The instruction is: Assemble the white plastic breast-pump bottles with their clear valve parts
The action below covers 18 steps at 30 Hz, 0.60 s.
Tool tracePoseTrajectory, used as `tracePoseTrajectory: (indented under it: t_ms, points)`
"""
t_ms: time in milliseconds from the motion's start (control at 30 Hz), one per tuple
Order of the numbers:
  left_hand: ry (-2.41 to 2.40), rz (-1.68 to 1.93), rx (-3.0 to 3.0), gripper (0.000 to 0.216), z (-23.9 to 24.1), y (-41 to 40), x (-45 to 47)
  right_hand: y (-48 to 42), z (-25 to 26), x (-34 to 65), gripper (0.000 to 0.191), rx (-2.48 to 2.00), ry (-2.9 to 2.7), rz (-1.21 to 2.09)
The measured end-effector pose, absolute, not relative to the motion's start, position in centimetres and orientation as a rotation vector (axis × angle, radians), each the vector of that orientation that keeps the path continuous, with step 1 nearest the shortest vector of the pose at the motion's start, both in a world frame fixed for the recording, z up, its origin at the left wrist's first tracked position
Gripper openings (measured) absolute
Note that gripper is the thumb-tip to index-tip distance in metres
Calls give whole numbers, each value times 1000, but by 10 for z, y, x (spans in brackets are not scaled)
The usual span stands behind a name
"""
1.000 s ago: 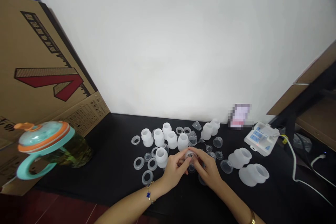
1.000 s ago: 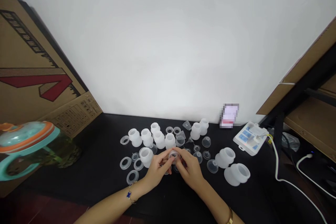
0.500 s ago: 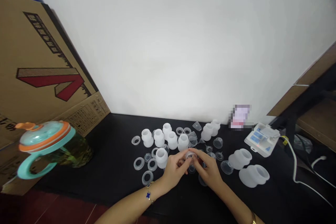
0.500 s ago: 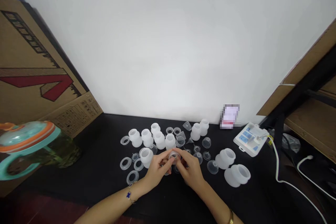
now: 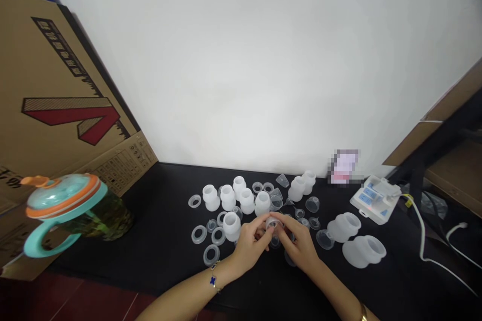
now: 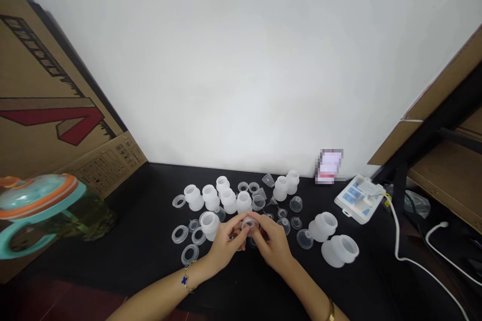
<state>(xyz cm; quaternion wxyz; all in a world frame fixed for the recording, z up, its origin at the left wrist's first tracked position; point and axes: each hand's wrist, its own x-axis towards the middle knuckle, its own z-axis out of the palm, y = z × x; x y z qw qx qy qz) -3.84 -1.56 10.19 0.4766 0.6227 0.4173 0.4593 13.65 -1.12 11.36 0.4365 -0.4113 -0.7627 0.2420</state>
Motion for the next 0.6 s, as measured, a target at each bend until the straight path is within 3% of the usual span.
tracePoseTrajectory:
  t_ms: [600]
  points:
    - [1065,1090,1573,43,103,-15,-39,-12,113,134,33,-1064,-1886,569]
